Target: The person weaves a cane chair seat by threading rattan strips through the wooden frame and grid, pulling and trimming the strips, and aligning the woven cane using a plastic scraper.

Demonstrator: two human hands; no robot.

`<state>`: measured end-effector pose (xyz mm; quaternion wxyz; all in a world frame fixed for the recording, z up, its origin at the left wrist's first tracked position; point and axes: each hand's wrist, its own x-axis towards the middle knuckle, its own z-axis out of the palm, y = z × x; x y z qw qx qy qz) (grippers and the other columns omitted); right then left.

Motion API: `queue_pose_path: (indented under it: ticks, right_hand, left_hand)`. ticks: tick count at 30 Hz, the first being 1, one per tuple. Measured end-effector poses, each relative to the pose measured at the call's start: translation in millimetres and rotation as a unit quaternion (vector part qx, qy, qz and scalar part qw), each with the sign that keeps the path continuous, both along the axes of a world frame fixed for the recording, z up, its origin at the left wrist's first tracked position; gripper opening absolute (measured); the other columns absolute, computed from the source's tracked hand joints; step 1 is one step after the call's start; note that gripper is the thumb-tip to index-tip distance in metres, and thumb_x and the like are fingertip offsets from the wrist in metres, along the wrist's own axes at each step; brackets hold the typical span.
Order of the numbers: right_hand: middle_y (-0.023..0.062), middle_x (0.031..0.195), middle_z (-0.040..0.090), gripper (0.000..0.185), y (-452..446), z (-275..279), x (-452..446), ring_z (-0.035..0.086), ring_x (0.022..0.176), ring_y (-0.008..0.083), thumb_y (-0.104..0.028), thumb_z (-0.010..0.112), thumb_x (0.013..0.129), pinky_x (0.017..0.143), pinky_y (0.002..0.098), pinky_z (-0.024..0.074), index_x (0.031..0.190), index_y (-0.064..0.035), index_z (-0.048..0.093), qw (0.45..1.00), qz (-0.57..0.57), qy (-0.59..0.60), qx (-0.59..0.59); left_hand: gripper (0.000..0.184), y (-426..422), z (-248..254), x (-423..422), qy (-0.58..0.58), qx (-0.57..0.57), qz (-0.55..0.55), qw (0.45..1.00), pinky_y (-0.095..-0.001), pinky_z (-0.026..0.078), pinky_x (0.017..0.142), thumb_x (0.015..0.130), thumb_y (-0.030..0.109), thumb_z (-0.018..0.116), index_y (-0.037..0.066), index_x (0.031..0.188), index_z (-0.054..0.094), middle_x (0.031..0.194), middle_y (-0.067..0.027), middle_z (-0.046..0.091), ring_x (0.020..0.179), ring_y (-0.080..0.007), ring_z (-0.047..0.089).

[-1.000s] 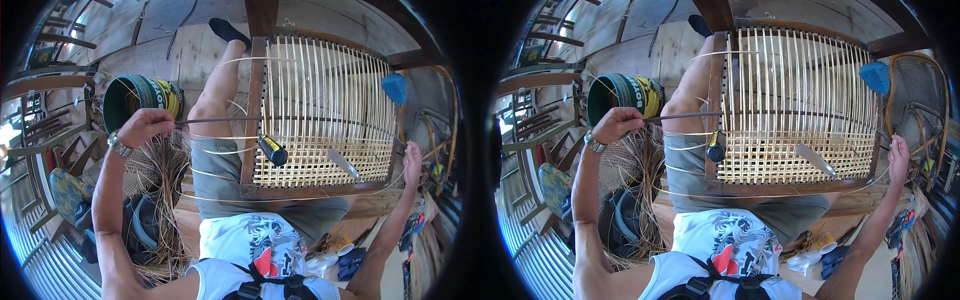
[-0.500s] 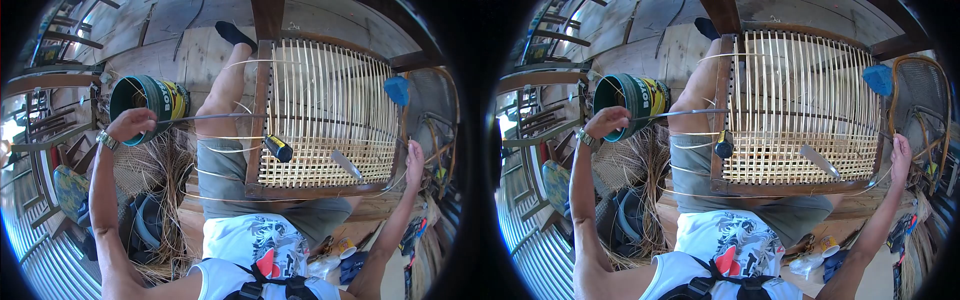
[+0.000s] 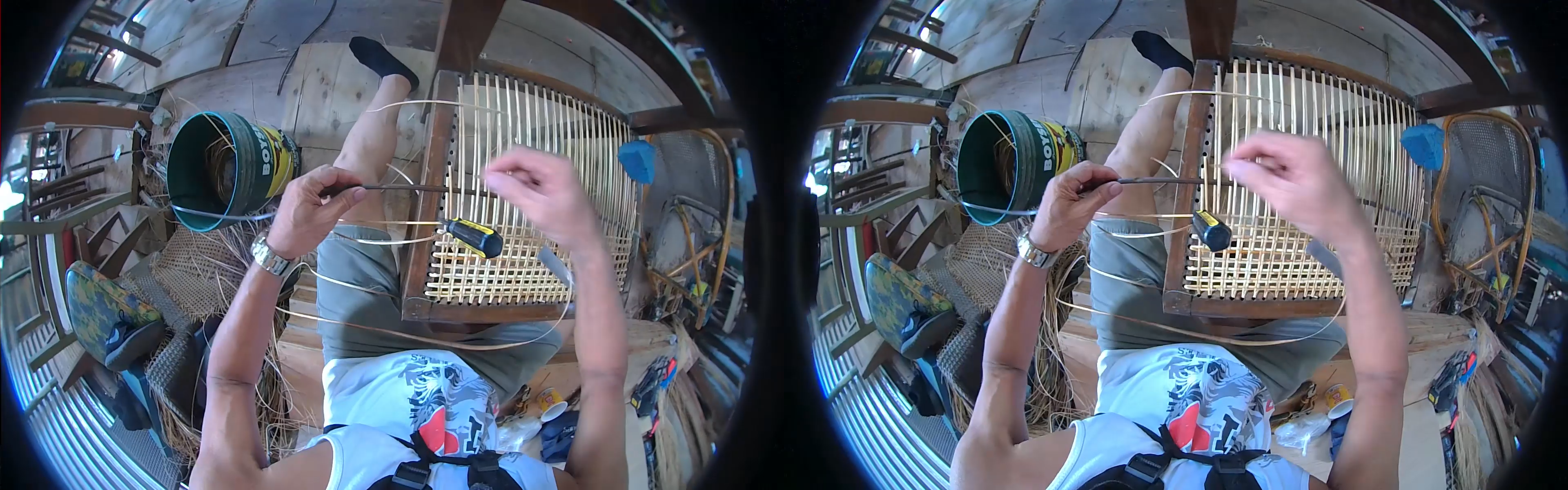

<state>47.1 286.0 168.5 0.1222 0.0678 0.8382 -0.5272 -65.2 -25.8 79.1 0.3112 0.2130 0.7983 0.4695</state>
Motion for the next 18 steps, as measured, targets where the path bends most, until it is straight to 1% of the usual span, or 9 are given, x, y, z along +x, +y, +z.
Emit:
queue_pose_path:
  ticks: [2,3,4,6,8,10,12,14,18]
  right_hand:
    - [0.006,0.082,0.066,0.014,-27,-20,-32,0.061,0.072,0.0142,-0.012,0.067,0.093,0.065,0.0299,0.0491,0.093,0.0006,0.072,0.994,0.064,0.084,-0.016]
    - [0.006,0.082,0.066,0.014,-38,-26,-44,0.061,0.072,0.0142,-0.012,0.067,0.093,0.065,0.0299,0.0491,0.093,0.0006,0.072,0.994,0.071,0.08,-0.014]
    - [0.0068,0.083,0.065,0.012,-47,-32,-53,0.061,0.073,0.0148,-0.01,0.068,0.092,0.066,0.0304,0.0491,0.094,0.0017,0.071,0.99,0.093,0.104,0.014]
    - [0.0076,0.083,0.063,0.011,-56,-38,-59,0.062,0.074,0.0153,-0.007,0.068,0.091,0.066,0.0308,0.0492,0.096,0.0029,0.07,0.984,0.12,0.121,0.044]
    - [0.0098,0.083,0.061,0.013,-60,-39,-62,0.063,0.075,0.0188,-0.008,0.068,0.091,0.069,0.0325,0.0502,0.094,0.0043,0.068,0.978,0.147,0.115,0.089]
    - [0.01,0.086,0.062,0.011,-63,-40,-61,0.064,0.076,0.0179,-0.006,0.067,0.092,0.069,0.0321,0.0514,0.093,0.0051,0.066,0.979,0.154,0.102,0.085]
    - [0.0143,0.086,0.065,0.011,-66,-43,-59,0.068,0.079,0.0266,-0.007,0.066,0.09,0.073,0.038,0.0554,0.09,0.0044,0.065,0.988,0.113,0.088,0.056]
    - [0.0145,0.087,0.066,0.01,-71,-43,-59,0.069,0.079,0.0268,-0.006,0.066,0.09,0.073,0.0375,0.0568,0.091,0.0042,0.064,0.99,0.112,0.076,0.048]
    - [0.0146,0.088,0.066,0.011,-72,-46,-61,0.071,0.081,0.0265,-0.007,0.066,0.091,0.074,0.0378,0.0574,0.092,0.0036,0.065,0.988,0.111,0.081,0.074]
  left_hand:
    - [0.018,-2,-18,5,0.001,0.052,0.034,0.998,-0.0269,0.047,0.076,0.093,0.014,0.074,0.001,0.105,0.07,0.091,-0.0025,0.068,0.085,-0.0084,0.059]
    - [0.017,0,-25,6,0.18,0.065,0.012,0.981,-0.0312,0.048,0.076,0.091,0.012,0.075,0.001,0.103,0.068,0.096,-0.0071,0.069,0.086,-0.014,0.062]
    - [0.017,5,-20,9,0.176,0.066,0.017,0.982,-0.0312,0.048,0.076,0.091,0.012,0.075,0.001,0.103,0.068,0.096,-0.0071,0.069,0.086,-0.014,0.062]
    - [0.016,13,-3,20,0.498,-0.047,0.126,0.857,-0.0384,0.05,0.079,0.088,0.017,0.076,0.003,0.091,0.069,0.092,-0.0125,0.067,0.089,-0.0269,0.063]
    - [0.02,10,-8,38,0.501,-0.043,0.157,0.85,-0.0378,0.05,0.073,0.09,0.022,0.076,0.004,0.089,0.066,0.09,-0.0107,0.066,0.081,-0.0245,0.062]
    - [0.022,10,-13,55,0.08,0.013,0.192,0.978,-0.0359,0.049,0.068,0.096,0.028,0.07,0.006,0.093,0.066,0.091,-0.0087,0.067,0.076,-0.0208,0.061]
    - [0.029,10,-26,56,-0.045,0.023,0.153,0.987,-0.0319,0.052,0.068,0.101,0.035,0.063,0.007,0.102,0.066,0.094,-0.0067,0.069,0.078,-0.0168,0.064]
    - [0.034,28,-29,60,-0.479,0.29,0.296,0.774,-0.0285,0.055,0.073,0.103,0.038,0.058,0.005,0.107,0.065,0.098,-0.0073,0.07,0.083,-0.0145,0.066]
    - [0.025,45,-35,62,-0.409,0.357,0.353,0.762,-0.0322,0.059,0.082,0.103,0.025,0.061,0.001,0.111,0.061,0.102,-0.0109,0.069,0.092,-0.0185,0.069]
